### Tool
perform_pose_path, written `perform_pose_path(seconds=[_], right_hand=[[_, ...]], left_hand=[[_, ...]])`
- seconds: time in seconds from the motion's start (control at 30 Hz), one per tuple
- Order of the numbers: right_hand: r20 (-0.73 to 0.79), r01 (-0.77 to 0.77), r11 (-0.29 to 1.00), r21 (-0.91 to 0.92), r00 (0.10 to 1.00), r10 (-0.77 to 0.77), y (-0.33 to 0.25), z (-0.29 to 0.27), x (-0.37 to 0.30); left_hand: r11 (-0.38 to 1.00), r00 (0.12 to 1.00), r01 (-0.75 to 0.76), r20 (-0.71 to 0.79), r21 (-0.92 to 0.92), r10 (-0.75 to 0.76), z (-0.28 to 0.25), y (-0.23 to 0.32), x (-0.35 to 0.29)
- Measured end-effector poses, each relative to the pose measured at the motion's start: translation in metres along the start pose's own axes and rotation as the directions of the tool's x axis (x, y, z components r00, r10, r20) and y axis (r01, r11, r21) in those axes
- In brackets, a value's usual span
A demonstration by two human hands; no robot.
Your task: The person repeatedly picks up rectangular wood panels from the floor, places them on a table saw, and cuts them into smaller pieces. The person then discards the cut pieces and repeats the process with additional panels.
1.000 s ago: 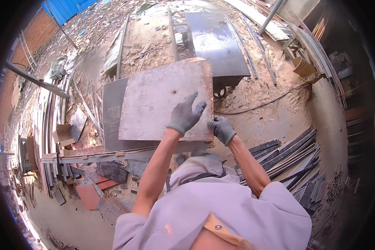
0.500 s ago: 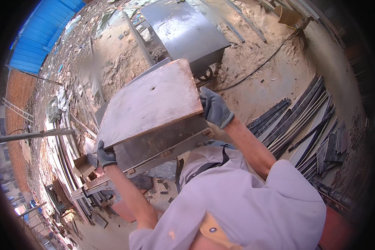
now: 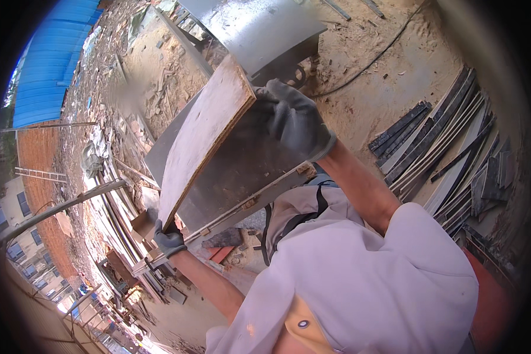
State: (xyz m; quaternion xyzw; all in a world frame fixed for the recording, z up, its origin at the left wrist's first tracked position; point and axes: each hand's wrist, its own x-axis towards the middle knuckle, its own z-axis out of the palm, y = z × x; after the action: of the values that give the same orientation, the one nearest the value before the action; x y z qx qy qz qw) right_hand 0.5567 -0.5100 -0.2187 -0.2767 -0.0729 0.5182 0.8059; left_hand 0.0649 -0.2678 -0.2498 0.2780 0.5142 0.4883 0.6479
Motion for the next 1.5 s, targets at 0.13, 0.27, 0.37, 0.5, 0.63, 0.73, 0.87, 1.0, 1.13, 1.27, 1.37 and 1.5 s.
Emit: perform_pose_path(seconds=[0.13, 0.27, 0.37, 0.5, 0.63, 0.73, 0.87, 1.0, 1.13, 1.27, 1.37, 1.5], right_hand=[[-0.098, 0.073, 0.676, -0.733, 0.972, -0.211, -0.012, -0.025, 0.008], [-0.481, -0.432, 0.619, -0.656, 0.871, 0.097, 0.015, -0.126, -0.010], [-0.501, -0.429, 0.544, -0.721, 0.865, 0.018, 0.055, -0.171, -0.012], [-0.538, -0.507, 0.471, -0.721, 0.839, 0.080, 0.092, -0.203, -0.001], [-0.583, -0.565, 0.397, -0.723, 0.808, 0.088, 0.124, -0.232, -0.003], [-0.573, -0.560, 0.201, -0.804, 0.820, -0.010, 0.138, -0.291, -0.004], [-0.391, -0.424, -0.238, -0.874, 0.904, -0.175, 0.159, -0.268, 0.014], [-0.299, -0.430, -0.405, -0.807, 0.889, -0.348, 0.201, -0.202, 0.031], [-0.443, -0.542, -0.380, -0.750, 0.837, -0.321, 0.187, -0.245, 0.014], [-0.450, -0.521, -0.284, -0.805, 0.848, -0.281, 0.243, -0.210, 0.028], [-0.593, -0.579, 0.139, -0.803, 0.756, -0.278, 0.291, -0.170, 0.025], [-0.534, -0.515, 0.199, -0.834, 0.844, -0.051, 0.360, -0.136, 0.031]], left_hand=[[0.993, 0.986, 0.078, -0.137, -0.089, -0.089, 0.001, -0.048, -0.023], [0.959, 0.962, 0.177, -0.166, -0.222, -0.216, -0.010, -0.129, -0.033], [0.896, 0.881, 0.439, -0.164, -0.060, -0.443, -0.045, -0.180, -0.025], [0.846, 0.815, 0.533, -0.281, 0.018, -0.507, -0.076, -0.205, -0.005], [0.828, 0.878, 0.410, -0.412, 0.382, -0.245, -0.079, -0.185, 0.006], [0.324, 0.951, 0.214, -0.272, 0.922, 0.146, -0.038, -0.123, -0.007], [-0.044, 0.931, -0.220, 0.223, 0.974, 0.288, -0.153, -0.155, 0.077], [0.140, 0.993, -0.106, 0.112, 0.985, -0.039, -0.171, -0.157, 0.119], [0.120, 0.975, -0.118, 0.138, 0.986, -0.174, -0.102, -0.137, 0.106], [0.109, 0.994, -0.010, 0.022, 0.994, -0.109, -0.164, -0.107, 0.131], [-0.126, 0.994, 0.085, -0.092, 0.988, -0.057, -0.191, -0.076, 0.143], [-0.108, 0.981, 0.174, -0.182, 0.979, -0.066, -0.249, -0.026, 0.184]])
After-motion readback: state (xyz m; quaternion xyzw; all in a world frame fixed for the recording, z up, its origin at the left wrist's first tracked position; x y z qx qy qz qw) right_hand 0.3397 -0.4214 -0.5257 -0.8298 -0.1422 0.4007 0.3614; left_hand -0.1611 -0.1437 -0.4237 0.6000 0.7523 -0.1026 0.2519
